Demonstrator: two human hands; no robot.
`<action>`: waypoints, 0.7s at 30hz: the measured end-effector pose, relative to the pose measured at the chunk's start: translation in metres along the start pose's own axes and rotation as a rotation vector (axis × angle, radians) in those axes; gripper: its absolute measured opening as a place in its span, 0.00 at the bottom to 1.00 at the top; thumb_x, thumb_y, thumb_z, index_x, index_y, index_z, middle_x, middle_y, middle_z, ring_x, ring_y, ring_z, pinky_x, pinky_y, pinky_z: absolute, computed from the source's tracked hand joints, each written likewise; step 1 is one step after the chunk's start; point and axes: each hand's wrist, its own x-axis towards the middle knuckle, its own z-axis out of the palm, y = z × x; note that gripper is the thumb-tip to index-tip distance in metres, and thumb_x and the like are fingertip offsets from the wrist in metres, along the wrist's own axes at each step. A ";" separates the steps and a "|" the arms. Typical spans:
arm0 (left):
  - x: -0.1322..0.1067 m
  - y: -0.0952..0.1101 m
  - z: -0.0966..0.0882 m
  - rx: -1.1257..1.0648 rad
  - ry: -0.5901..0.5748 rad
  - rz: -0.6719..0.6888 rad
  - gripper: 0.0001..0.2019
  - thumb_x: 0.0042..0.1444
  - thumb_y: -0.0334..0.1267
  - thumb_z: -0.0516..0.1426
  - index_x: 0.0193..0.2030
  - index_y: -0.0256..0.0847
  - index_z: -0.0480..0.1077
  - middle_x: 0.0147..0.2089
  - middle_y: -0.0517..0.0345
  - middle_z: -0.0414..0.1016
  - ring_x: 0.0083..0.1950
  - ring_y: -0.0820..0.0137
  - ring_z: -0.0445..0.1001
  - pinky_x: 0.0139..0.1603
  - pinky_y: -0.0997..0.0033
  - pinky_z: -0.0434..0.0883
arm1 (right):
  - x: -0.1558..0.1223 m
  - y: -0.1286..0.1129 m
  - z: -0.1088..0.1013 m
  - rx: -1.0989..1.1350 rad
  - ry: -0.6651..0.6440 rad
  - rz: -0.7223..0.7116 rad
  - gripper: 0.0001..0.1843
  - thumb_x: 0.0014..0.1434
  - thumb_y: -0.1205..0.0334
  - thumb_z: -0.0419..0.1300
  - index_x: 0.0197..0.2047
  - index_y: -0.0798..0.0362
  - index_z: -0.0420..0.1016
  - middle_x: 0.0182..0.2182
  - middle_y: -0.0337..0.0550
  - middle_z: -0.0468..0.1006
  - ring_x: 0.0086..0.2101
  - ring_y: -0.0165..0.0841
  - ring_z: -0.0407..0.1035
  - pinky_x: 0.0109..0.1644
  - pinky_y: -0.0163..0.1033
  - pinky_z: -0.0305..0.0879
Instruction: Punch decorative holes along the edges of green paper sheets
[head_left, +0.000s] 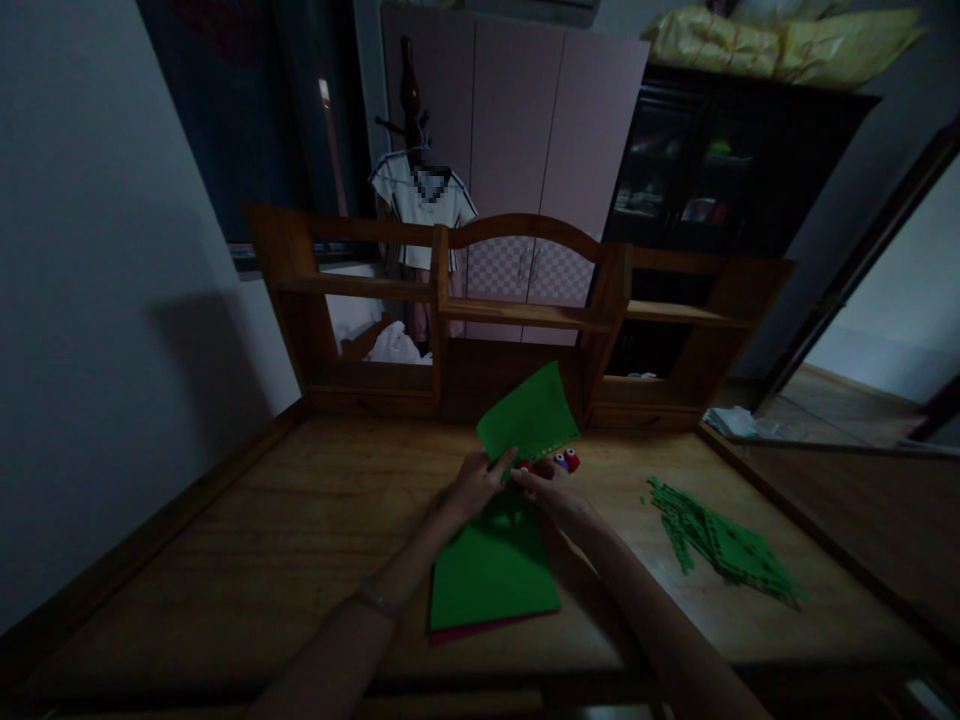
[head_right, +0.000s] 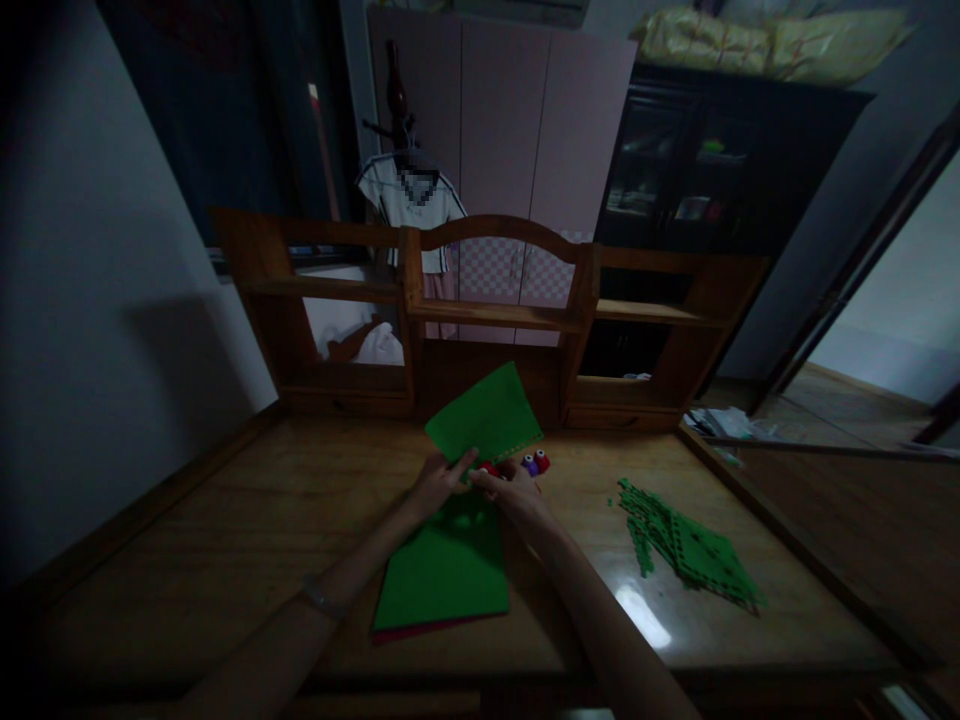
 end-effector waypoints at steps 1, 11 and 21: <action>0.000 0.000 0.000 -0.007 0.002 0.002 0.19 0.55 0.49 0.49 0.45 0.41 0.72 0.45 0.54 0.75 0.47 0.64 0.71 0.50 0.68 0.63 | -0.001 -0.001 0.000 -0.001 -0.008 -0.003 0.15 0.42 0.55 0.65 0.34 0.51 0.71 0.28 0.39 0.73 0.25 0.29 0.65 0.28 0.34 0.57; 0.000 0.000 0.000 -0.089 0.041 -0.022 0.18 0.54 0.48 0.50 0.41 0.38 0.73 0.43 0.53 0.75 0.46 0.65 0.72 0.49 0.68 0.65 | -0.004 -0.006 0.003 0.040 0.043 -0.048 0.19 0.41 0.56 0.66 0.37 0.51 0.69 0.31 0.39 0.74 0.29 0.30 0.68 0.31 0.34 0.61; 0.002 -0.008 0.002 -0.106 0.066 -0.080 0.20 0.54 0.50 0.50 0.40 0.35 0.72 0.39 0.51 0.76 0.40 0.66 0.73 0.43 0.69 0.66 | 0.000 -0.007 0.001 0.168 0.122 -0.050 0.17 0.40 0.59 0.67 0.33 0.51 0.66 0.30 0.38 0.73 0.29 0.30 0.69 0.32 0.35 0.64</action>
